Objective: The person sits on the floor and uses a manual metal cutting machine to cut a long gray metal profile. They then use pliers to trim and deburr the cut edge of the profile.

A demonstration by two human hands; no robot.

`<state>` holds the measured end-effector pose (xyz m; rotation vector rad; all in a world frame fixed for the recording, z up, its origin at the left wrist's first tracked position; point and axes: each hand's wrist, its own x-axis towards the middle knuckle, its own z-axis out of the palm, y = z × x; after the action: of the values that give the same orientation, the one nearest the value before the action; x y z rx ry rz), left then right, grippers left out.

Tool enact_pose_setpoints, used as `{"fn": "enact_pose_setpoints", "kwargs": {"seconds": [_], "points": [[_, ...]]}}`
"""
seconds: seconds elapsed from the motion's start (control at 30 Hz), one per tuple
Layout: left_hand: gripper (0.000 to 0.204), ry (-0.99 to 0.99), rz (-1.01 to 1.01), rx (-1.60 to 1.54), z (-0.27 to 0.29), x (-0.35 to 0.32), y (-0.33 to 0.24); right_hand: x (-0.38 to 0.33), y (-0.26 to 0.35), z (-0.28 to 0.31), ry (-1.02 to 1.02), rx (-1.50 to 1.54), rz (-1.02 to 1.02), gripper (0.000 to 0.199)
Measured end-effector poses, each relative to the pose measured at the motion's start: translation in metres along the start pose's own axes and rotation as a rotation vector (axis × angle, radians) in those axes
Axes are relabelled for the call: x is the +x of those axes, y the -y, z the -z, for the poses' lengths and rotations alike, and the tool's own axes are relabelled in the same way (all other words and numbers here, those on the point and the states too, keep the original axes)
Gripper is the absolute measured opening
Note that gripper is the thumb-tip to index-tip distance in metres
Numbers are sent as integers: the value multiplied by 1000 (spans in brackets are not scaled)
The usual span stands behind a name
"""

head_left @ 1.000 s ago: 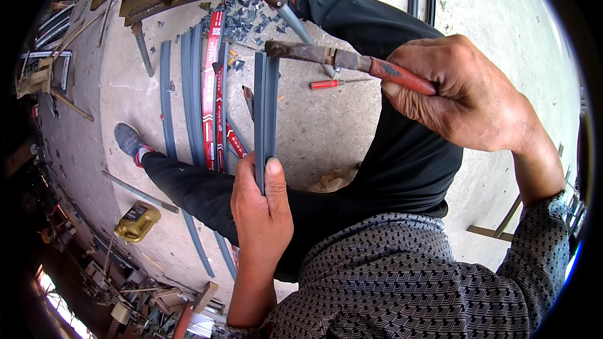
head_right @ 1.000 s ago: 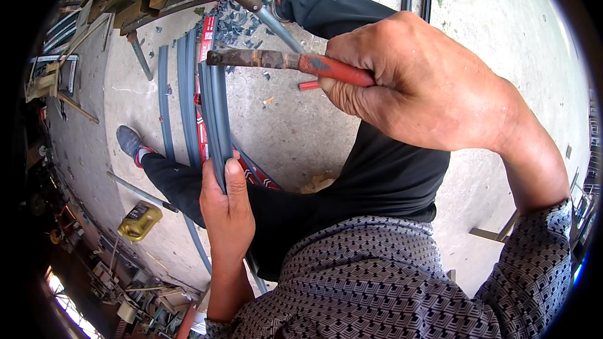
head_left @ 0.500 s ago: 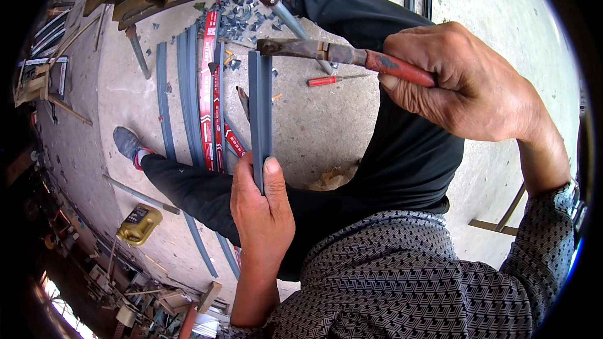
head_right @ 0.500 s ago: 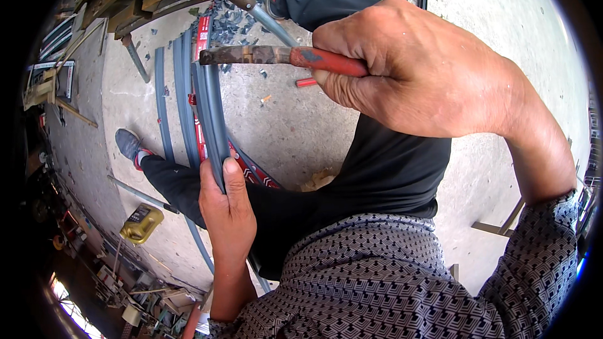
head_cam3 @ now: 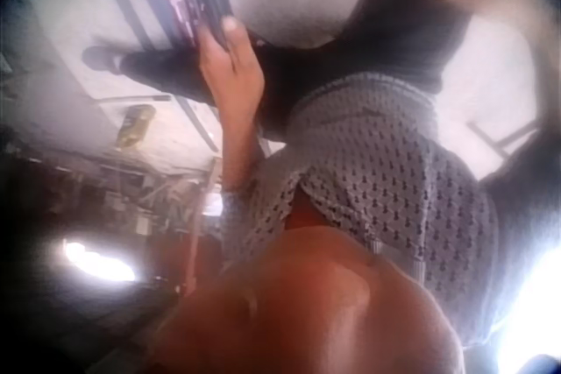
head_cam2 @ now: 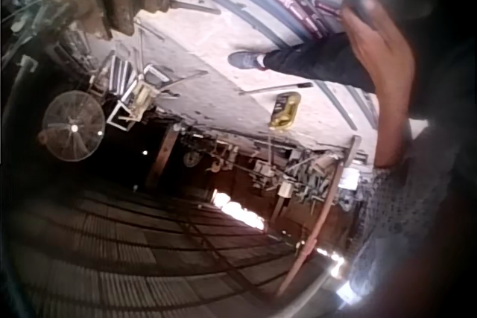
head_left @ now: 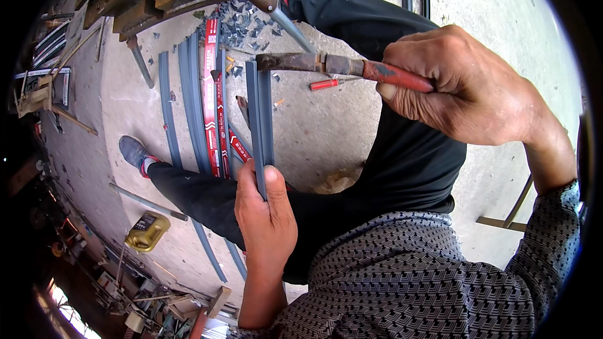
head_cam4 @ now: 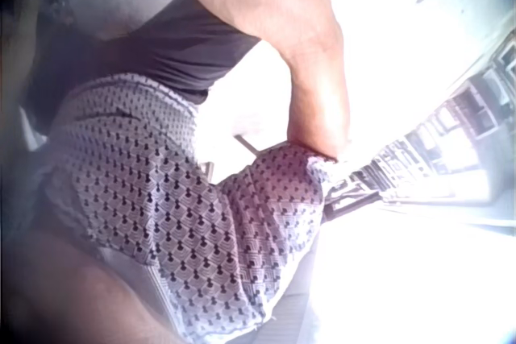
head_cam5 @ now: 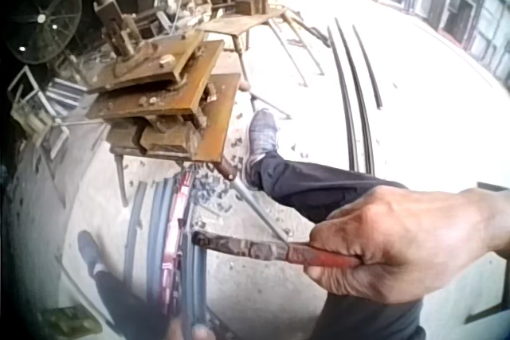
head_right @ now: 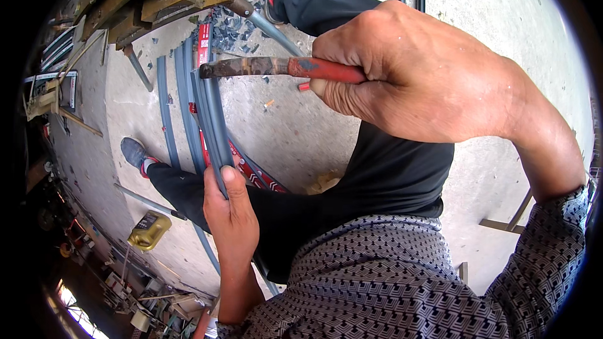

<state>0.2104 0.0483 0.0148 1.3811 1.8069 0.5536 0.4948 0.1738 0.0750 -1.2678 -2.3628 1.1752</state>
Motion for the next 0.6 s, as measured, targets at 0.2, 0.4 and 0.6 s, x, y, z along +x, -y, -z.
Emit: {"fn": "enact_pose_setpoints", "kwargs": {"seconds": [0.2,0.4,0.6], "points": [[47,-4,-16,35,0,0,2,3,-1,3,11,3,-10,22],[44,2,-16,-9,-1,0,2,5,0,6,31,-43,-3,24],[42,31,16,-7,1,0,-1,8,-2,7,57,-76,-31,26]]}}
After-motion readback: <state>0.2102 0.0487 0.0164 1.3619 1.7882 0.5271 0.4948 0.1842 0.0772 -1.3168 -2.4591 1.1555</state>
